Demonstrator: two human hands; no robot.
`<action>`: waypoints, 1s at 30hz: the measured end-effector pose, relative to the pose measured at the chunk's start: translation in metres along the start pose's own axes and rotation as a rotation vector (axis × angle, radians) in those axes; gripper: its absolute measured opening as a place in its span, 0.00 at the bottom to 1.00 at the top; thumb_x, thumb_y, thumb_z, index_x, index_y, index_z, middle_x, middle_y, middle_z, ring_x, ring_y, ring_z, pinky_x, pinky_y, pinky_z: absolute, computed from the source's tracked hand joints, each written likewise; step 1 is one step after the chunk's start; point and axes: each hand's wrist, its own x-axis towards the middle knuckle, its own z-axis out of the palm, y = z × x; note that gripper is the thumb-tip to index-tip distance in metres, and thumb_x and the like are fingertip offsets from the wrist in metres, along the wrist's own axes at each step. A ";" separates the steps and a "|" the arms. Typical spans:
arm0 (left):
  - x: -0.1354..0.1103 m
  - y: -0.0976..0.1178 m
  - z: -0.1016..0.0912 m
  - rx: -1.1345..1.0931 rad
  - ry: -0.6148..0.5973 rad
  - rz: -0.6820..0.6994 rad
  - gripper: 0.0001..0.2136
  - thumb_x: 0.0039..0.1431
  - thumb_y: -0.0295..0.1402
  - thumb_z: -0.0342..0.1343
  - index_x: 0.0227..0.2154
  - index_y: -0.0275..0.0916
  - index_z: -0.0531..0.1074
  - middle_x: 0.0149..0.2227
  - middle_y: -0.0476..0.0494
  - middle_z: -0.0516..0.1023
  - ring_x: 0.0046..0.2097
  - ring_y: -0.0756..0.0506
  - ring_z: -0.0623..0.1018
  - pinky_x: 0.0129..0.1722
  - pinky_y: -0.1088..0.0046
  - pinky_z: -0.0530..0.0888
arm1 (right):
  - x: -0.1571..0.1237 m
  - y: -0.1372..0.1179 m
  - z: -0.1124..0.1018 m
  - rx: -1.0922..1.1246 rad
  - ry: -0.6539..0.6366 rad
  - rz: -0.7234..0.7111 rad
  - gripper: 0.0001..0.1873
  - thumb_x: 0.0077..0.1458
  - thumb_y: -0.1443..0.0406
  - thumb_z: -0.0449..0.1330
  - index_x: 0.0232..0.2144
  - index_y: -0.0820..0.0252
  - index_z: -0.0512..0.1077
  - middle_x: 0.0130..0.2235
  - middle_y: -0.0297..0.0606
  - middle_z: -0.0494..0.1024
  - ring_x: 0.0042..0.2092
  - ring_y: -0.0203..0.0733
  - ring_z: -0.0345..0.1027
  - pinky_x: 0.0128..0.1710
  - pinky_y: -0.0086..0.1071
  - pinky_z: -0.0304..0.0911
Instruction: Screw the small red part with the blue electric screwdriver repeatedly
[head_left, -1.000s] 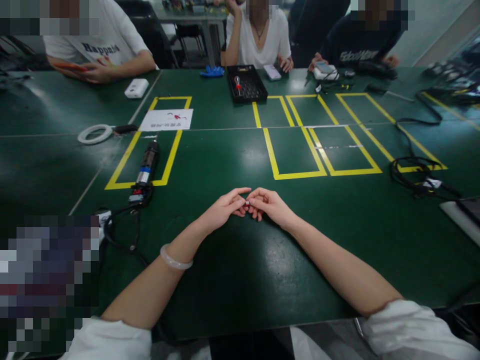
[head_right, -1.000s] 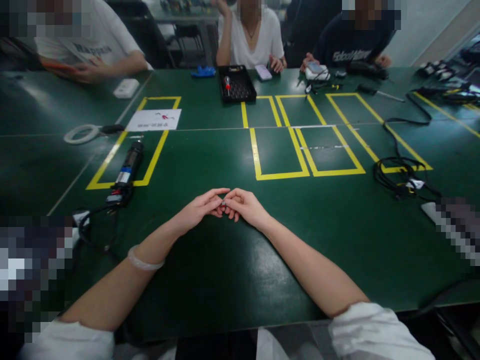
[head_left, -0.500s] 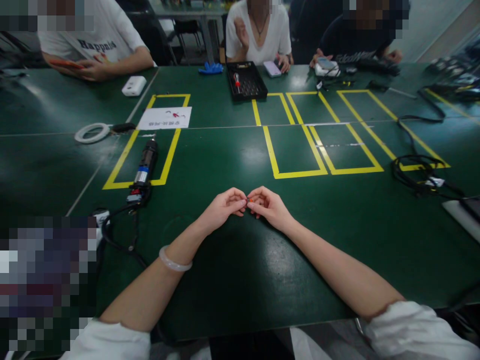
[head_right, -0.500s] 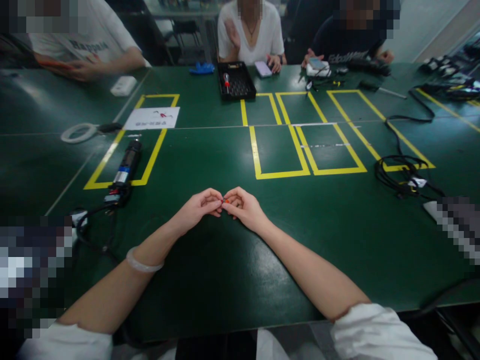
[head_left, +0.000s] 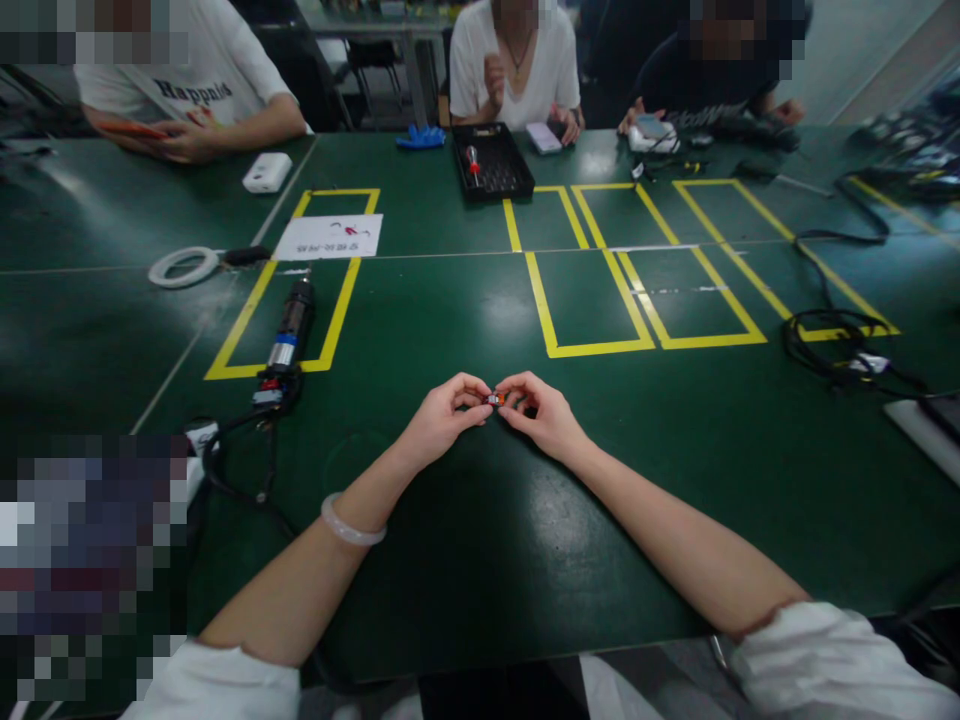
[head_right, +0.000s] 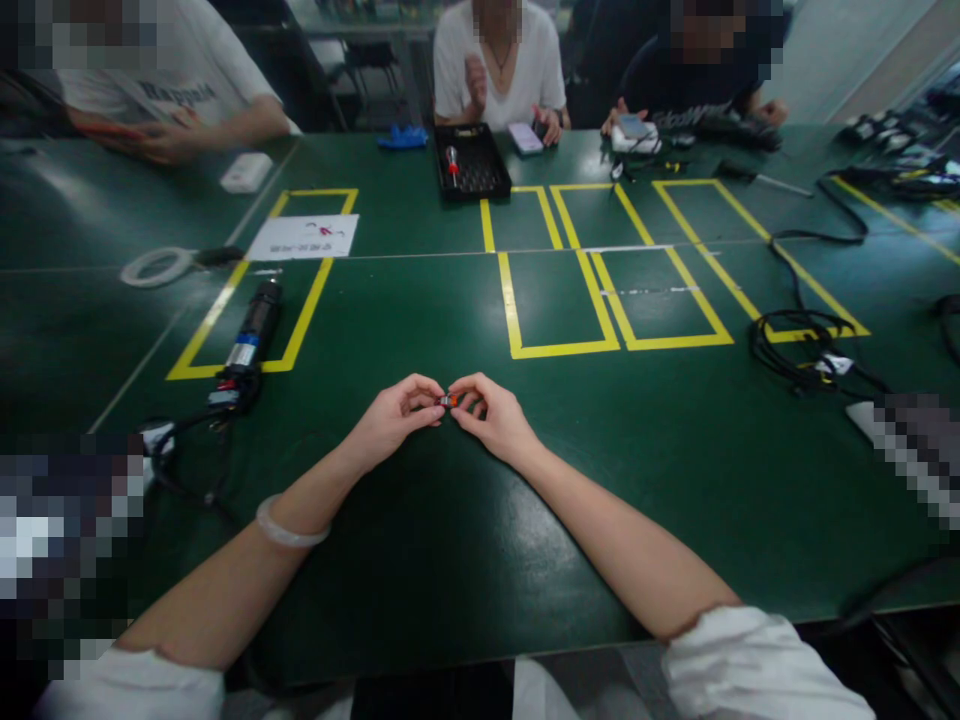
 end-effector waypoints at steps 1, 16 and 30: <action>0.000 0.000 0.000 0.011 0.008 0.010 0.13 0.53 0.32 0.62 0.39 0.34 0.69 0.38 0.46 0.73 0.40 0.49 0.74 0.40 0.72 0.73 | 0.000 0.000 0.000 -0.010 0.000 -0.001 0.11 0.53 0.66 0.62 0.40 0.59 0.70 0.38 0.37 0.76 0.33 0.34 0.69 0.28 0.27 0.64; -0.001 0.006 -0.004 0.179 -0.002 0.011 0.16 0.54 0.35 0.61 0.44 0.35 0.69 0.45 0.40 0.75 0.42 0.47 0.76 0.47 0.66 0.72 | 0.000 0.003 -0.002 -0.006 0.012 0.029 0.10 0.54 0.63 0.63 0.39 0.58 0.71 0.38 0.37 0.75 0.34 0.35 0.69 0.31 0.29 0.65; -0.052 0.024 -0.192 1.379 0.552 -0.157 0.38 0.49 0.54 0.57 0.58 0.34 0.61 0.58 0.27 0.66 0.59 0.22 0.65 0.52 0.45 0.67 | 0.002 0.000 -0.002 0.013 -0.009 0.093 0.10 0.53 0.64 0.63 0.39 0.59 0.71 0.30 0.32 0.72 0.29 0.33 0.64 0.30 0.29 0.62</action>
